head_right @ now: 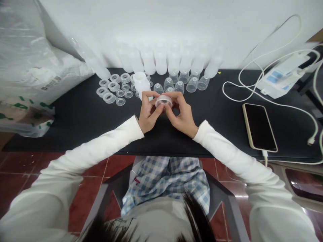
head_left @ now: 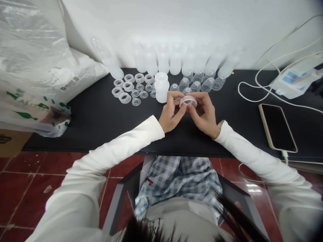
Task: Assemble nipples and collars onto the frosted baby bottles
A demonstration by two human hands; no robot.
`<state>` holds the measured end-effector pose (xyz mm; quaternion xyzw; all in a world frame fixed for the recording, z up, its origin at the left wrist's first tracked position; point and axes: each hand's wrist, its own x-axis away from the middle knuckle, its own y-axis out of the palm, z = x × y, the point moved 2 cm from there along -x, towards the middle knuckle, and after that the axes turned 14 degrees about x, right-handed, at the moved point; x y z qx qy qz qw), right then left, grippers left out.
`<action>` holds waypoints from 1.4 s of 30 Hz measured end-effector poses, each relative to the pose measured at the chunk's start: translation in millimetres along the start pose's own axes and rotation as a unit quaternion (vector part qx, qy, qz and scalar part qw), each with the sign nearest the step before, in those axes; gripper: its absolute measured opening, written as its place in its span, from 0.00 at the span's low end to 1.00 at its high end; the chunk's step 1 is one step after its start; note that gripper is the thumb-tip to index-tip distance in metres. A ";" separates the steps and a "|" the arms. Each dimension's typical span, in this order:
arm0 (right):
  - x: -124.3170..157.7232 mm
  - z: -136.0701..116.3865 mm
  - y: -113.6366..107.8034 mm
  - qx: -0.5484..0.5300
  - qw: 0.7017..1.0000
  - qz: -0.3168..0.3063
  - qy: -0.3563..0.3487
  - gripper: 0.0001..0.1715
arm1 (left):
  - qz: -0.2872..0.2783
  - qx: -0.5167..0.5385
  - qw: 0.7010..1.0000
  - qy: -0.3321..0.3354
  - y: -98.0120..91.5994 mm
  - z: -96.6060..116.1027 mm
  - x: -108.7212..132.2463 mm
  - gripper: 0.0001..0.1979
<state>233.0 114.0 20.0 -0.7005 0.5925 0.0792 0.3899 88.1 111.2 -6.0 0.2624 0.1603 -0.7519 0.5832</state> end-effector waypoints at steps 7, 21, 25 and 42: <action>3.0 2.6 2.7 0.012 1.000 0.016 0.022 0.20 | 0.022 -0.061 0.998 0.022 0.4 4.2 2.4 0.17; 1.5 7.5 5.9 -0.014 1.000 -0.007 0.005 0.20 | 0.017 -0.044 0.999 0.021 0.2 -6.6 0.3 0.17; 2.5 4.6 2.7 0.004 1.000 -0.006 -0.008 0.18 | -0.002 -0.027 0.999 0.023 2.2 -5.6 1.1 0.17; 3.8 1.9 6.1 -0.022 0.999 -0.003 0.027 0.17 | 0.036 -0.066 0.997 0.020 1.6 1.5 0.2 0.15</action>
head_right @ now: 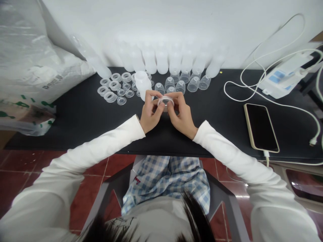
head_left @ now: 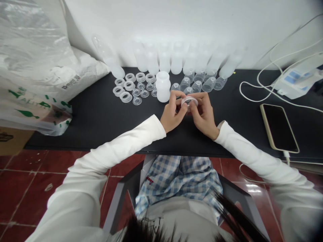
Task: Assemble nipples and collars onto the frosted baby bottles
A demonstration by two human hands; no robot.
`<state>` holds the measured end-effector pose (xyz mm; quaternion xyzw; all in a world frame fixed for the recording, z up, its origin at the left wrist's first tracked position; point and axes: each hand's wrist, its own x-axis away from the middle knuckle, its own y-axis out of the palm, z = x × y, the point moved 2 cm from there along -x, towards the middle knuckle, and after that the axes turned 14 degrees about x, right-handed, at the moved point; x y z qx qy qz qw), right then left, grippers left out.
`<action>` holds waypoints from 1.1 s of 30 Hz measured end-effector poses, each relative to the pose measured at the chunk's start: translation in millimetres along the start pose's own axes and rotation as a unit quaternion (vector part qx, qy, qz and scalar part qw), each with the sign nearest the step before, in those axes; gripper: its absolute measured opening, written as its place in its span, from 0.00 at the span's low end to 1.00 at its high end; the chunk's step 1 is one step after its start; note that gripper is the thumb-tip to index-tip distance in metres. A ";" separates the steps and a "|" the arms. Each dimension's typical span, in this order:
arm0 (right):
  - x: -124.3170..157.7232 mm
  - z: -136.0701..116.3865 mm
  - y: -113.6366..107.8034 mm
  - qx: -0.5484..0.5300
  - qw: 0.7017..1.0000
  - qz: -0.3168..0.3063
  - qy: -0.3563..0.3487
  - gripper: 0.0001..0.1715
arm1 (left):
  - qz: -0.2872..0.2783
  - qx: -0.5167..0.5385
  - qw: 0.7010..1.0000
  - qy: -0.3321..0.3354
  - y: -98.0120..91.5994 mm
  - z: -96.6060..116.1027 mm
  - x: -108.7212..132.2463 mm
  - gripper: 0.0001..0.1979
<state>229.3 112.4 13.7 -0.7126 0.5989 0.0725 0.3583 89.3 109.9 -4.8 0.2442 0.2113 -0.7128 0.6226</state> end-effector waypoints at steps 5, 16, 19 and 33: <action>1.6 -2.3 -1.0 0.004 1.000 0.010 -0.006 0.18 | 0.003 0.007 1.000 0.028 2.2 7.9 -1.6 0.11; 2.3 -3.6 1.8 0.012 0.999 0.043 0.027 0.20 | 0.020 -0.012 0.999 -0.026 0.9 6.5 1.8 0.17; 1.9 -1.7 2.7 -0.001 0.999 0.033 0.043 0.20 | 0.022 0.001 0.999 -0.046 1.1 3.4 1.7 0.18; 2.8 2.8 -1.8 0.054 0.997 0.056 0.023 0.21 | -0.033 0.026 0.998 -0.038 1.8 -1.4 3.2 0.16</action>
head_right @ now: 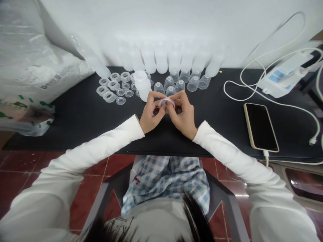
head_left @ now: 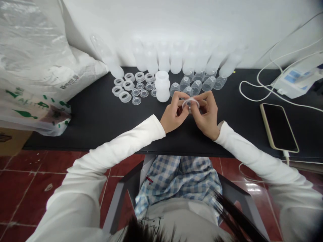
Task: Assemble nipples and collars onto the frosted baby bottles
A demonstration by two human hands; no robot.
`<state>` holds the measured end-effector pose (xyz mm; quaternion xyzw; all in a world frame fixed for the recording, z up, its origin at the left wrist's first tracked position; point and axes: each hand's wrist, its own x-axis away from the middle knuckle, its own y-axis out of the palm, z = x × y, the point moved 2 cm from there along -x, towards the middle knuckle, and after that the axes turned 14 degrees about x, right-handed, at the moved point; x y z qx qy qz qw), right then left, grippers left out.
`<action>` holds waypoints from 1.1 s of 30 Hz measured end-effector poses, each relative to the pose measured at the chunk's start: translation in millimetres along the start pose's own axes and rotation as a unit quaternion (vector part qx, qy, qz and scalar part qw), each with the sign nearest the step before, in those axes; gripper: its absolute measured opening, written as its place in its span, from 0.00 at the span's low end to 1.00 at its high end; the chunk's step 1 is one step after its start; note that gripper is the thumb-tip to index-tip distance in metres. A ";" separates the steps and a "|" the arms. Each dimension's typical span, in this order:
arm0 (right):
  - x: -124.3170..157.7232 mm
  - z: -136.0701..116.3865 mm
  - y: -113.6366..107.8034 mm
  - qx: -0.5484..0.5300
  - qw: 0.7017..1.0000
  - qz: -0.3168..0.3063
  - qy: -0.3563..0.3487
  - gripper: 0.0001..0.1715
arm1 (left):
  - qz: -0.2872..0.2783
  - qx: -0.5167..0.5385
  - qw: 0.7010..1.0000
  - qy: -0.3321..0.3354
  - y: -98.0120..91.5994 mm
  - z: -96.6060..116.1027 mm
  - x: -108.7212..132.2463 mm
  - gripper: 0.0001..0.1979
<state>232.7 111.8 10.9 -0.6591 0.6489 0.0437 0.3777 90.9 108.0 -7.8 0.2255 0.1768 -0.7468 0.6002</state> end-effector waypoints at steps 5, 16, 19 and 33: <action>-2.0 -1.6 -1.0 -0.004 1.000 -0.005 -0.009 0.21 | 0.005 0.005 1.000 -0.005 -0.6 1.1 -0.6 0.16; -1.5 3.0 0.8 -0.024 0.999 -0.019 -0.011 0.25 | -0.005 0.014 1.000 -0.006 -1.9 1.9 -0.9 0.18; -1.2 3.6 0.5 -0.013 1.000 -0.011 -0.014 0.24 | -0.023 0.004 1.000 0.009 -2.1 2.4 0.0 0.17; -1.9 2.0 -0.4 -0.010 0.998 -0.053 -0.015 0.23 | 0.018 0.007 1.000 -0.017 -2.4 1.8 -1.6 0.19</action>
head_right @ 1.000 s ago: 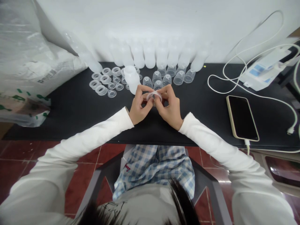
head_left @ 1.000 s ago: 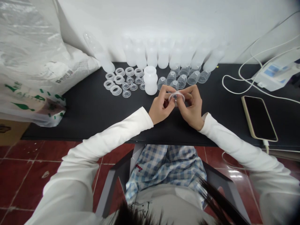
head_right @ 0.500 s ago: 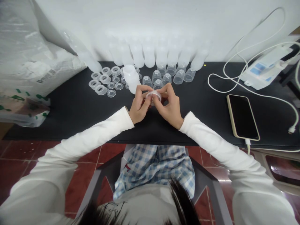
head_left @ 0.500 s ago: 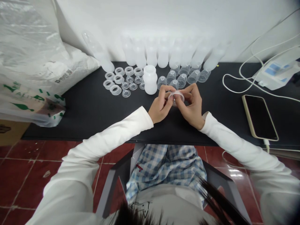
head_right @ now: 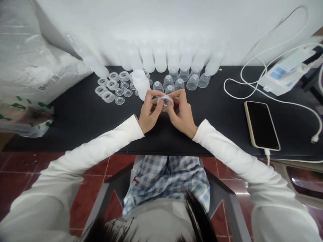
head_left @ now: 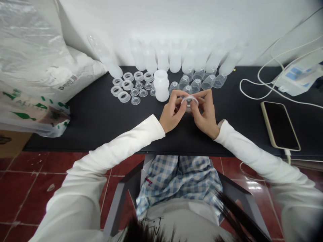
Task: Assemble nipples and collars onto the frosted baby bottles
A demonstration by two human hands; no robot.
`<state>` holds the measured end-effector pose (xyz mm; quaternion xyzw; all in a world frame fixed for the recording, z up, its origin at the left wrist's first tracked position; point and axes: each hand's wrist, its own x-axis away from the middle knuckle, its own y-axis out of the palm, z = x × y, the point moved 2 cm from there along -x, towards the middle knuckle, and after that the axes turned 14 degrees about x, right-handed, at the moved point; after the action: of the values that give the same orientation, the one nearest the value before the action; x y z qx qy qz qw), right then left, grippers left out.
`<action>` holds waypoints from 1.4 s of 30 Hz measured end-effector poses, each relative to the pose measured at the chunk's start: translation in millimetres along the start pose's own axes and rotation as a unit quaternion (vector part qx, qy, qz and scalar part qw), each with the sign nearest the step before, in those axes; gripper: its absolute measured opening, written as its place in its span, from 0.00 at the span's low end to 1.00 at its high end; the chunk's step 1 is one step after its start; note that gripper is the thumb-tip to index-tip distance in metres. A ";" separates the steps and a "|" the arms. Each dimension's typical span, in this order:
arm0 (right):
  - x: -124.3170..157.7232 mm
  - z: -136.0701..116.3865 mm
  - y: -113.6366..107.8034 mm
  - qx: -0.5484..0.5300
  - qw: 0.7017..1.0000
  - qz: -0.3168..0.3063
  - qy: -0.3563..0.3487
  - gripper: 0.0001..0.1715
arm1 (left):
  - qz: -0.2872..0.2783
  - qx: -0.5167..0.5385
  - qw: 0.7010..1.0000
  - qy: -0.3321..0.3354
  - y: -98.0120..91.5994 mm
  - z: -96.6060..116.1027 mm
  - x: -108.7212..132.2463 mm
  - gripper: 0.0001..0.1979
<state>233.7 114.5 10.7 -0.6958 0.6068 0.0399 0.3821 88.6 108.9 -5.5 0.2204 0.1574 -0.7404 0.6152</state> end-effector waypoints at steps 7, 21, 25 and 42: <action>3.5 0.0 -2.1 0.032 0.998 0.014 -0.057 0.21 | -0.051 0.006 0.998 0.046 2.3 0.8 5.6 0.19; 2.8 -3.4 2.1 0.023 0.998 0.043 -0.035 0.17 | 0.010 -0.055 0.997 0.058 2.4 3.2 3.3 0.17; 1.4 -0.3 2.1 0.025 0.999 0.032 -0.034 0.19 | 0.014 -0.059 0.997 0.053 1.8 0.9 2.6 0.16; -0.2 1.5 1.7 0.020 0.995 0.047 -0.086 0.17 | -0.045 -0.045 0.995 0.079 -0.3 -0.8 0.2 0.14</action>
<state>232.7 115.5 8.9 -0.6527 0.6044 0.1059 0.4444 88.4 109.1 -6.2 0.2431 0.2486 -0.7397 0.5761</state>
